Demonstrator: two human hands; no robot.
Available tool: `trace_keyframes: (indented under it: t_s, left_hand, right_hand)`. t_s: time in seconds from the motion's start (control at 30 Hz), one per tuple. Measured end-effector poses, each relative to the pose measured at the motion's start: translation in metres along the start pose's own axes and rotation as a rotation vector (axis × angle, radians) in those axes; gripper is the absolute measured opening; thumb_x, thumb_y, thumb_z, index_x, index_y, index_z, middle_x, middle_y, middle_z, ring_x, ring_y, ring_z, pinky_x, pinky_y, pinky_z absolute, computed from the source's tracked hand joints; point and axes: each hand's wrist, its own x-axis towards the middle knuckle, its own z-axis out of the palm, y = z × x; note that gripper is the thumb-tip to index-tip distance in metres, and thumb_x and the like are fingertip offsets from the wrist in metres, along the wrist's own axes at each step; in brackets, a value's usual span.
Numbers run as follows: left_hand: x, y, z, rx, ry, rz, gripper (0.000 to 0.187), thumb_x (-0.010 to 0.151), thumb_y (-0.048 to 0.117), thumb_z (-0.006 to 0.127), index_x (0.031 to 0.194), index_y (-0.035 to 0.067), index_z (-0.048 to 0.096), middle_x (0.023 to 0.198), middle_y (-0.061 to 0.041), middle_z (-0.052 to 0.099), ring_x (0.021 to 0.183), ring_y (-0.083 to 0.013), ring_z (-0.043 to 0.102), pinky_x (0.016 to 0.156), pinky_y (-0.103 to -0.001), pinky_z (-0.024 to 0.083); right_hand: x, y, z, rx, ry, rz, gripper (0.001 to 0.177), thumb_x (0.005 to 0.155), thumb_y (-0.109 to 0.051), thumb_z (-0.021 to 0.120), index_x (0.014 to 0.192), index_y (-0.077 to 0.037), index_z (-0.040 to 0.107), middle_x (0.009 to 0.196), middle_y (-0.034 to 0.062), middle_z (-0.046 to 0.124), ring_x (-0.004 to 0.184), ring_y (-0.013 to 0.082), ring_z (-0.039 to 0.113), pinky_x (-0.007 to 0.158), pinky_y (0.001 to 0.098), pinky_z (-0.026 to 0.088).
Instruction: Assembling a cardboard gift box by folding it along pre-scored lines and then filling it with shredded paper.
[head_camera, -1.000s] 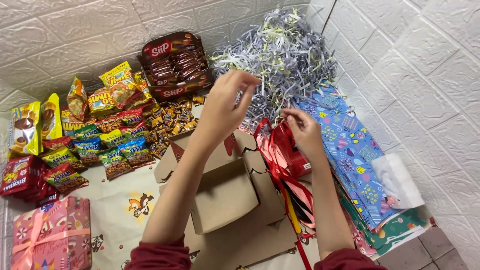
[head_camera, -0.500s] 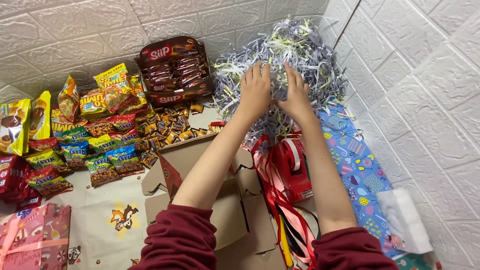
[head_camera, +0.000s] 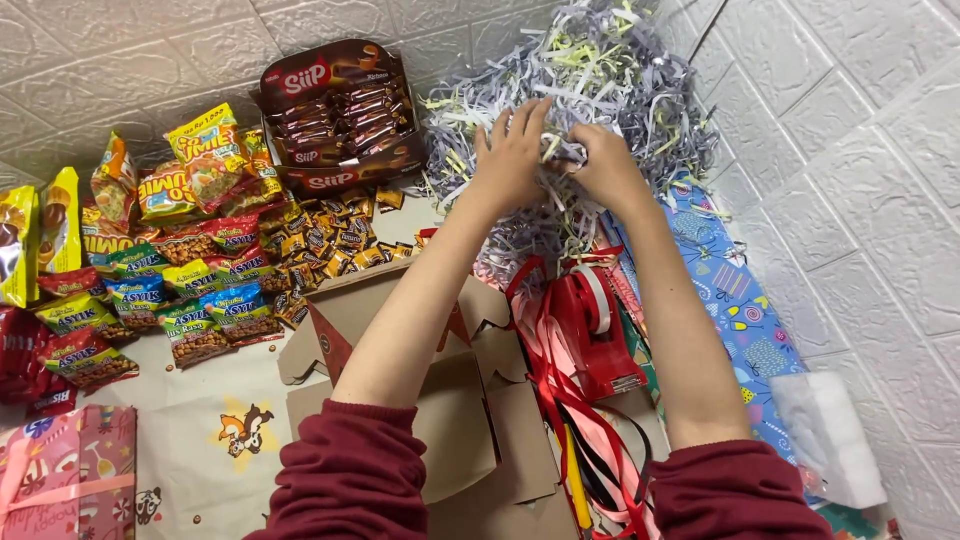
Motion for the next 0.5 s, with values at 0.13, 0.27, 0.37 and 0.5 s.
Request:
trace_keyframes:
  t_s: [0.13,0.27,0.37,0.5]
  left_hand:
    - [0.014,-0.013,-0.001,-0.002,0.169,0.069,0.074,0.068,0.002,0.067,0.135,0.016,0.038,0.136,-0.007,0.048,0.129,-0.0361,0.035,0.106,-0.067,0.014]
    - [0.021,-0.014,-0.005,-0.16,0.189,0.098,0.03,0.073,-0.003,0.062,0.1,0.011,0.062,0.099,-0.004,0.066,0.098,-0.0223,0.057,0.089,-0.049,0.033]
    - [0.029,-0.012,-0.003,-0.257,0.237,0.118,0.036,0.075,0.004,0.072,0.108,0.007,0.058,0.098,-0.005,0.063,0.088,-0.017,0.059,0.078,-0.03,0.052]
    - [0.031,-0.012,-0.004,-0.179,0.315,0.148,0.026,0.071,-0.006,0.063,0.093,0.008,0.061,0.088,-0.005,0.053,0.077,-0.0195,0.053,0.055,-0.031,0.051]
  right_hand:
    - [-0.019,-0.026,-0.041,0.067,0.016,-0.041,0.019,0.083,-0.009,0.07,0.101,-0.005,0.064,0.107,0.0106,0.061,0.092,0.0241,0.057,0.083,0.0372,0.044]
    - [-0.028,-0.036,-0.075,0.189,0.105,-0.072,0.017,0.091,-0.014,0.062,0.107,-0.009,0.062,0.099,0.0059,0.063,0.084,0.0182,0.055,0.069,0.0297,0.046]
    - [-0.03,-0.031,-0.087,0.258,0.187,-0.185,0.017,0.097,-0.025,0.064,0.106,-0.01,0.062,0.095,0.0023,0.06,0.086,0.0171,0.052,0.075,0.0322,0.04]
    - [-0.025,-0.019,-0.096,0.464,0.344,-0.086,0.028,0.1,-0.037,0.057,0.102,-0.01,0.057,0.094,0.0018,0.056,0.084,0.0152,0.052,0.069,0.0265,0.046]
